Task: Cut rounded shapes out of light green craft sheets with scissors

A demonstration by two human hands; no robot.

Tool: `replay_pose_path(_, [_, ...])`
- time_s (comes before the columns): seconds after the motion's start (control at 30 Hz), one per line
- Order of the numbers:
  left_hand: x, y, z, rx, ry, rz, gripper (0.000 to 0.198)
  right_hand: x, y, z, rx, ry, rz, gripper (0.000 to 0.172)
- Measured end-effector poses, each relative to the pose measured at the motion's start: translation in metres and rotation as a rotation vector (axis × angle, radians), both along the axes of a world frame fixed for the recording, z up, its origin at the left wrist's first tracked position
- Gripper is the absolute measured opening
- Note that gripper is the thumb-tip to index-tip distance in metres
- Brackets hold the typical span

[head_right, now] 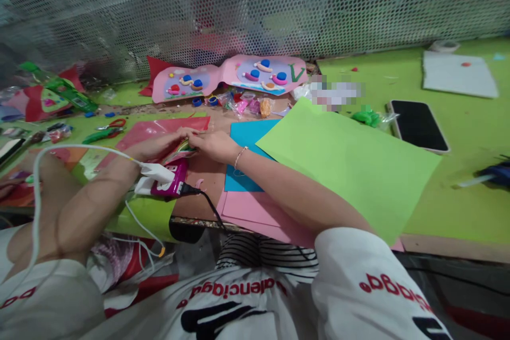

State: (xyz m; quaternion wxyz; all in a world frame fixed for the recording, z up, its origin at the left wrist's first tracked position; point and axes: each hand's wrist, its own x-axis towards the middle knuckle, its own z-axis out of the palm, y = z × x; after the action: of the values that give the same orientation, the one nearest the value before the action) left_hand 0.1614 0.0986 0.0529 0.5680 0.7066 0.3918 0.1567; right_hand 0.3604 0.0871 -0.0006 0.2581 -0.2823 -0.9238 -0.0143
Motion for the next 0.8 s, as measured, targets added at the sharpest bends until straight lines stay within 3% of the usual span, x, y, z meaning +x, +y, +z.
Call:
replay_pose_path(0.17, [-0.001,0.008,0.007,0.28,0.202,-0.084,0.042,-0.001,-0.003,0.003,0.1,-0.045,-0.006,0.015])
replay_pose_path(0.43, [0.002,-0.004,0.021,0.488,0.326,-0.123,0.038,0.006,-0.01,0.012,0.298,-0.158,-0.004,0.024])
replay_pose_path(0.8, [0.01,-0.01,0.029,0.56,0.457,-0.2,0.052,0.024,-0.027,0.039,0.228,-0.224,-0.019,0.035])
